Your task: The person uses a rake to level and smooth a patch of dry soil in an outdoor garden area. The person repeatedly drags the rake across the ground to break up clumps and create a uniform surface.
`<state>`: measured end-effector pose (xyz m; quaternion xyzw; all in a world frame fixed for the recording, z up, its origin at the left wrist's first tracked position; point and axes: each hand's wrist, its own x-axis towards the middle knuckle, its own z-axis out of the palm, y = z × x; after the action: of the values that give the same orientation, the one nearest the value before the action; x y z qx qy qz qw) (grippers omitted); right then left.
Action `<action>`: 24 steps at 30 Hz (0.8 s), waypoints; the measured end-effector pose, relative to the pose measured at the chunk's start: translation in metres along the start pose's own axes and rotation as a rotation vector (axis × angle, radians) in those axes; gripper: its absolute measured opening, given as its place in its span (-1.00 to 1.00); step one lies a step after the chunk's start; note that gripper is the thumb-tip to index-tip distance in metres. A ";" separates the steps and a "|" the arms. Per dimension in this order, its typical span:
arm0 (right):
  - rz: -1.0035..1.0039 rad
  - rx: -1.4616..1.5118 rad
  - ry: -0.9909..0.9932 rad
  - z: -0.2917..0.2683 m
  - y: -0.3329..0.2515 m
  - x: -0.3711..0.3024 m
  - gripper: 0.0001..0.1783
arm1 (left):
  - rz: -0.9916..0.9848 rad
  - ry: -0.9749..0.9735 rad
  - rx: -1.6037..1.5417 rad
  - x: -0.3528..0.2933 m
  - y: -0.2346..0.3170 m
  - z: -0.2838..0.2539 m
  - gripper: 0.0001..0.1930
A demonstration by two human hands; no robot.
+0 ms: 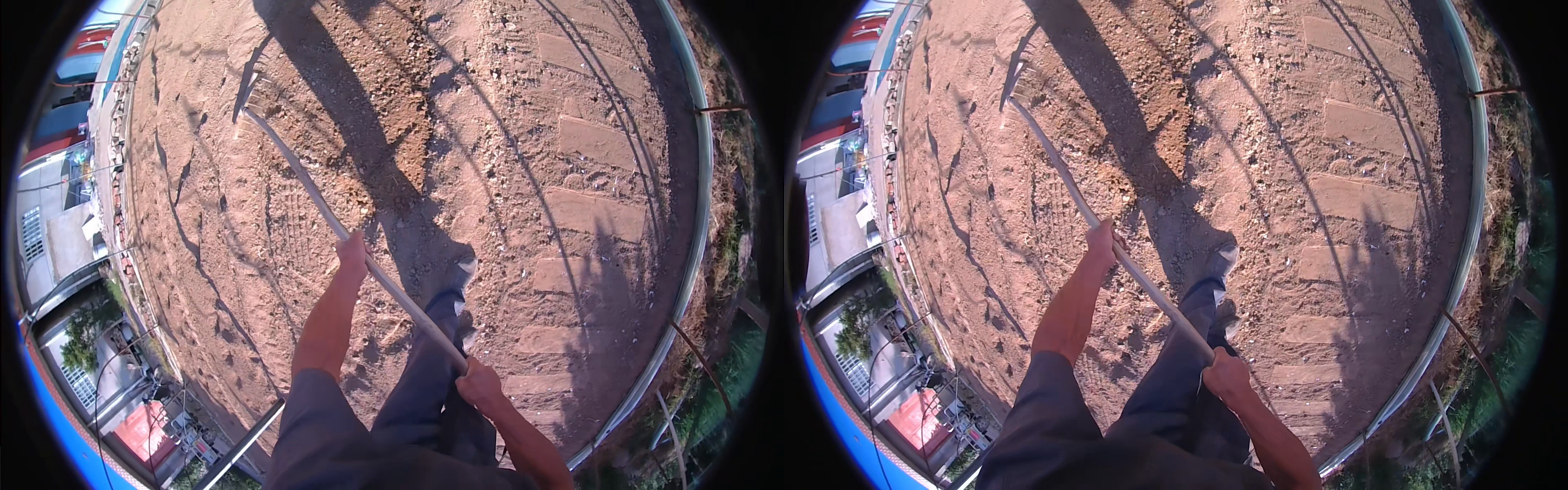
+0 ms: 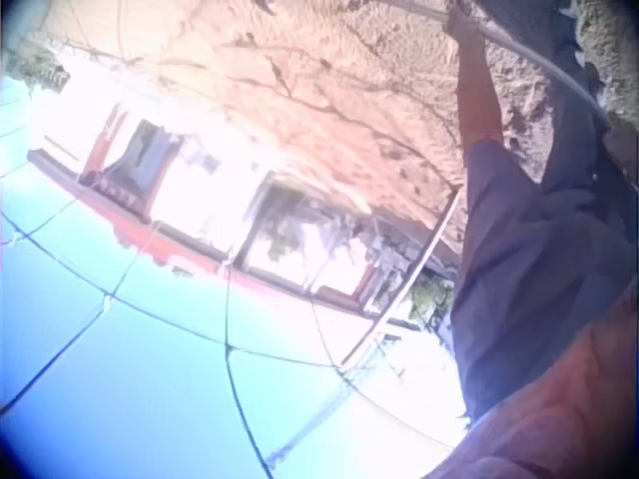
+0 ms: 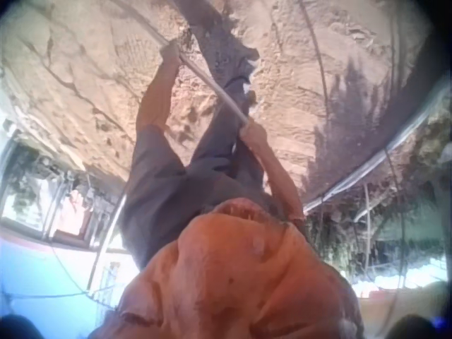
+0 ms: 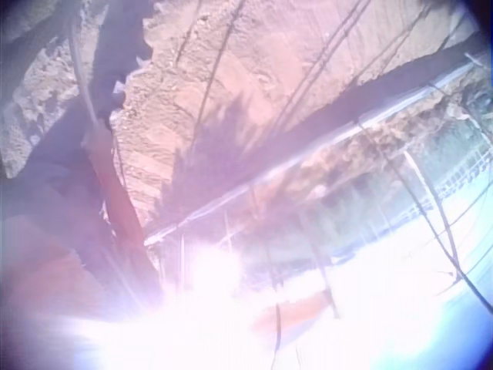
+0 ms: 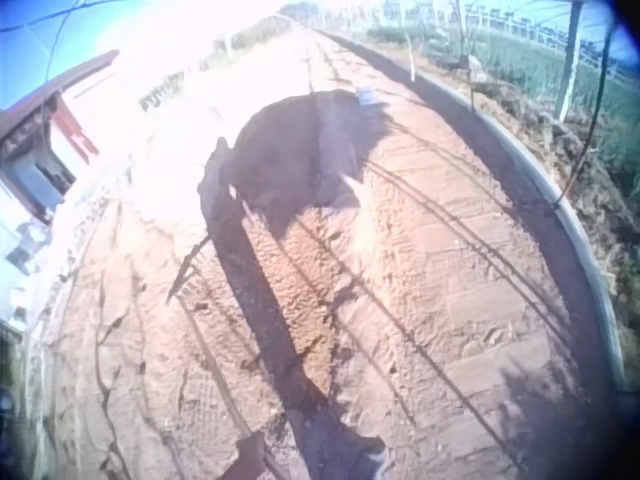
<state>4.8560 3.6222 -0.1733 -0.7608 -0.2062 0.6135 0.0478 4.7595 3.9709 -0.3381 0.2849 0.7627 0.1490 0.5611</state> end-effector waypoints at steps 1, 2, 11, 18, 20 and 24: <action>-0.031 0.037 0.008 0.003 -0.013 0.011 -0.64 | 0.094 -0.021 0.135 0.002 0.007 0.003 -0.72; -0.058 0.063 -0.041 0.003 -0.050 0.014 -0.63 | 0.216 0.024 0.175 0.021 0.018 -0.025 -0.72; 0.121 0.144 -0.086 0.052 0.044 -0.074 -0.66 | 0.179 0.250 0.924 -0.032 -0.047 -0.021 -0.50; 0.199 0.147 0.018 0.141 0.213 -0.188 -0.68 | 0.165 0.146 0.747 -0.167 -0.207 -0.034 -0.48; 0.260 0.085 0.022 0.157 0.240 -0.224 -0.71 | 0.170 0.150 0.742 -0.204 -0.256 -0.046 -0.55; 0.333 0.056 0.098 0.216 0.327 -0.313 -0.73 | -0.011 0.108 0.756 -0.291 -0.335 -0.060 -0.60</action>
<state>4.6830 3.1687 -0.0460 -0.8118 -0.0577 0.5806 -0.0231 4.6737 3.5358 -0.2778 0.4595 0.7939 -0.1310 0.3759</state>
